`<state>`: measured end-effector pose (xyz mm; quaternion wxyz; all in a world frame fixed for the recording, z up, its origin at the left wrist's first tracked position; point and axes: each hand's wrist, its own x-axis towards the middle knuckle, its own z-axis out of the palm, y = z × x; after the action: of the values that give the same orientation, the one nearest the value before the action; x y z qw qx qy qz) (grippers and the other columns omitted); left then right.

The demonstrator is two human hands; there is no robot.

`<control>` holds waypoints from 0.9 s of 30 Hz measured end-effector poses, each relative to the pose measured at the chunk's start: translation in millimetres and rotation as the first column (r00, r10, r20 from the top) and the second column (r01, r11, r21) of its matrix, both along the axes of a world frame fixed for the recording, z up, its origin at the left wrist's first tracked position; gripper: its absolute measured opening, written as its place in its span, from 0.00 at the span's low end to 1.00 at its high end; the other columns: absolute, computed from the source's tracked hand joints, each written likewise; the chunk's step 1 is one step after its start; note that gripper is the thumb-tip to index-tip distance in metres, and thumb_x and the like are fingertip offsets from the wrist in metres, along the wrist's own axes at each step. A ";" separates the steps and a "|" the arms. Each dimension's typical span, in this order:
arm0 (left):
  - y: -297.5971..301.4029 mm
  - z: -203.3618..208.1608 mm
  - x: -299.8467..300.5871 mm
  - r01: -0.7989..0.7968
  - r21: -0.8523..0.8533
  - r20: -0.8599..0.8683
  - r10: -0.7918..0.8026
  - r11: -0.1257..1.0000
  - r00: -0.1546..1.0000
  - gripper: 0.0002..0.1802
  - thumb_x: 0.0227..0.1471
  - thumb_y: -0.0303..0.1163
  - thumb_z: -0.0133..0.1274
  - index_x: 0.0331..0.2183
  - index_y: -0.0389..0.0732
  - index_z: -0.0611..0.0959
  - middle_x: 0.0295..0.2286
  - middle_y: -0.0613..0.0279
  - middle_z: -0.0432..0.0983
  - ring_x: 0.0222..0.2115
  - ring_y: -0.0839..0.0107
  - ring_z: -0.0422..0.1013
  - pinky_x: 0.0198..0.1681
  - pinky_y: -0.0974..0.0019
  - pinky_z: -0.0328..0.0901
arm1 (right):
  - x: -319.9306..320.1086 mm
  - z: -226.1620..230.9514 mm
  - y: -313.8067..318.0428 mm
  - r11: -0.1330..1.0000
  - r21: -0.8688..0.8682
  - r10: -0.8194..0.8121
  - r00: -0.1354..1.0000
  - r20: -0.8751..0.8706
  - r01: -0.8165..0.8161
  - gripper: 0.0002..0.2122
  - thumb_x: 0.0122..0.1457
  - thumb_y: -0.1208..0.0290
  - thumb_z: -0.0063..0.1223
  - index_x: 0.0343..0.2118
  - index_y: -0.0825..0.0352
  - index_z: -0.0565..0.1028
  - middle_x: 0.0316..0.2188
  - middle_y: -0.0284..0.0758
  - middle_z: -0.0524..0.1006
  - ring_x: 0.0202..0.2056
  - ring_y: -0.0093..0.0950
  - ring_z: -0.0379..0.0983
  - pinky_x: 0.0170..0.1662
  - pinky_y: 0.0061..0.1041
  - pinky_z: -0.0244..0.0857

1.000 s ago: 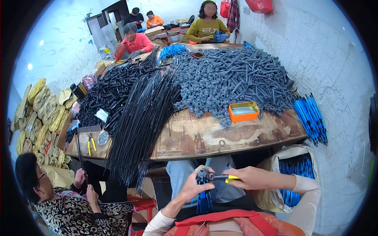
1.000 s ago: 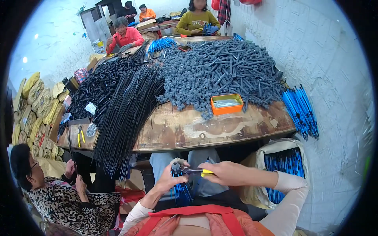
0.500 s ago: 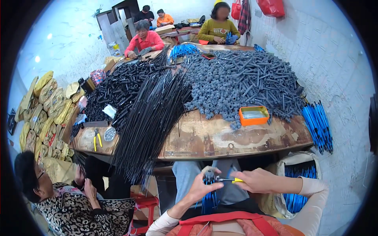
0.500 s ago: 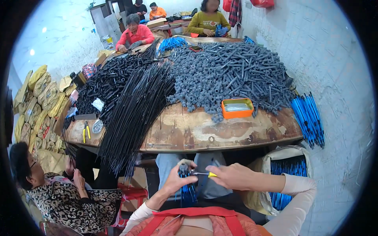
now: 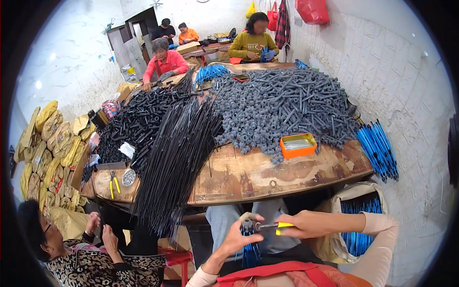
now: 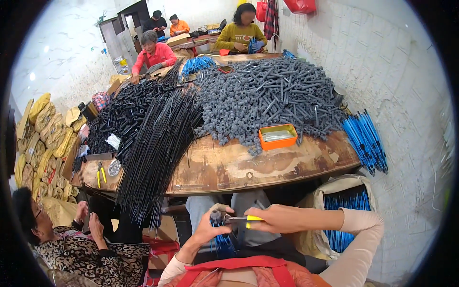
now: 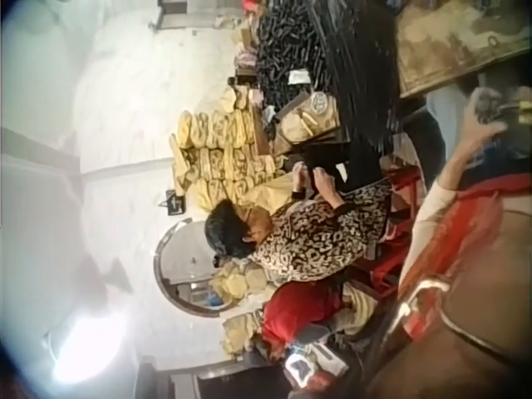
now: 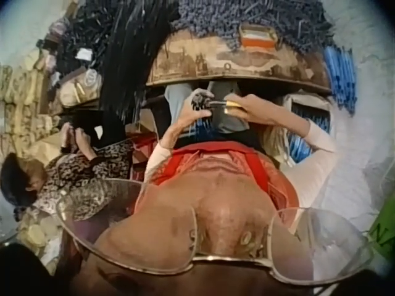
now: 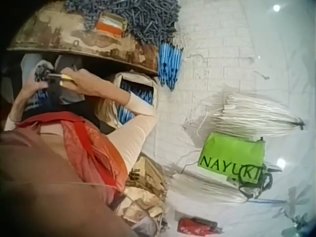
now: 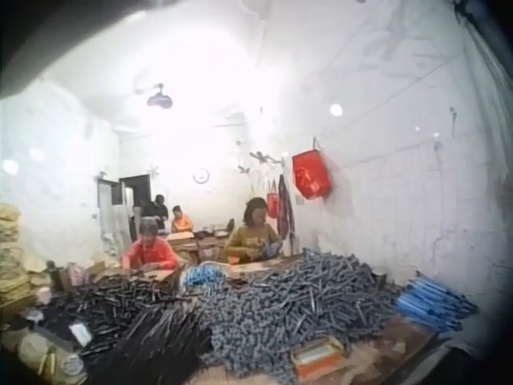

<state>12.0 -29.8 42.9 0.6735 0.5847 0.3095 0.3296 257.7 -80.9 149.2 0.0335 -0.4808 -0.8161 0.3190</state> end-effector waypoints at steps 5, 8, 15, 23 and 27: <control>-3.7 -8.3 -9.8 0.148 0.039 0.087 -0.151 0.988 0.985 0.30 0.34 0.33 0.71 0.42 0.41 0.77 0.35 0.69 0.73 0.36 0.79 0.68 0.43 0.73 0.62 | -9.9 -53.5 -25.6 0.431 -0.898 -0.441 0.847 -0.296 -0.090 0.23 0.56 0.57 0.59 0.46 0.70 0.68 0.34 0.35 0.74 0.24 0.26 0.71 0.26 0.22 0.66; -5.4 -4.6 -10.1 0.050 0.031 -0.005 -0.050 0.998 0.999 0.26 0.37 0.30 0.69 0.41 0.40 0.78 0.38 0.66 0.74 0.39 0.76 0.69 0.46 0.69 0.63 | -6.0 -39.6 -16.2 0.961 -0.228 -0.190 0.972 -0.135 0.157 0.27 0.52 0.50 0.59 0.46 0.69 0.69 0.36 0.46 0.73 0.35 0.43 0.74 0.40 0.35 0.68; -4.0 16.5 -25.5 0.080 0.130 -0.055 -0.074 0.988 0.996 0.30 0.37 0.35 0.70 0.44 0.41 0.78 0.38 0.68 0.73 0.37 0.76 0.66 0.44 0.71 0.61 | -31.0 -34.7 -10.8 0.898 -0.419 -0.234 0.953 -0.192 0.136 0.15 0.61 0.60 0.52 0.33 0.71 0.72 0.15 0.39 0.70 0.16 0.31 0.67 0.24 0.27 0.62; -19.5 17.1 -33.3 0.140 0.049 -0.063 -0.137 0.989 0.989 0.20 0.42 0.35 0.69 0.32 0.40 0.75 0.27 0.72 0.68 0.29 0.81 0.63 0.33 0.74 0.60 | -36.4 -34.8 -22.8 0.853 -0.499 -0.304 0.923 -0.237 0.153 0.15 0.63 0.61 0.48 0.33 0.73 0.73 0.19 0.36 0.76 0.21 0.24 0.73 0.27 0.24 0.66; -27.8 16.5 -33.8 0.169 0.001 -0.069 -0.168 0.986 0.983 0.21 0.42 0.36 0.69 0.31 0.40 0.74 0.26 0.73 0.66 0.28 0.81 0.61 0.31 0.74 0.58 | -30.8 -18.8 -24.3 0.739 -0.671 -0.281 0.932 -0.230 0.057 0.22 0.64 0.54 0.45 0.35 0.74 0.77 0.28 0.38 0.80 0.28 0.25 0.77 0.34 0.24 0.69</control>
<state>-21.9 -57.6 59.4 0.6861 0.6219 0.2807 0.2523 226.9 -105.2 130.4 0.0229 -0.4774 -0.5886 0.6520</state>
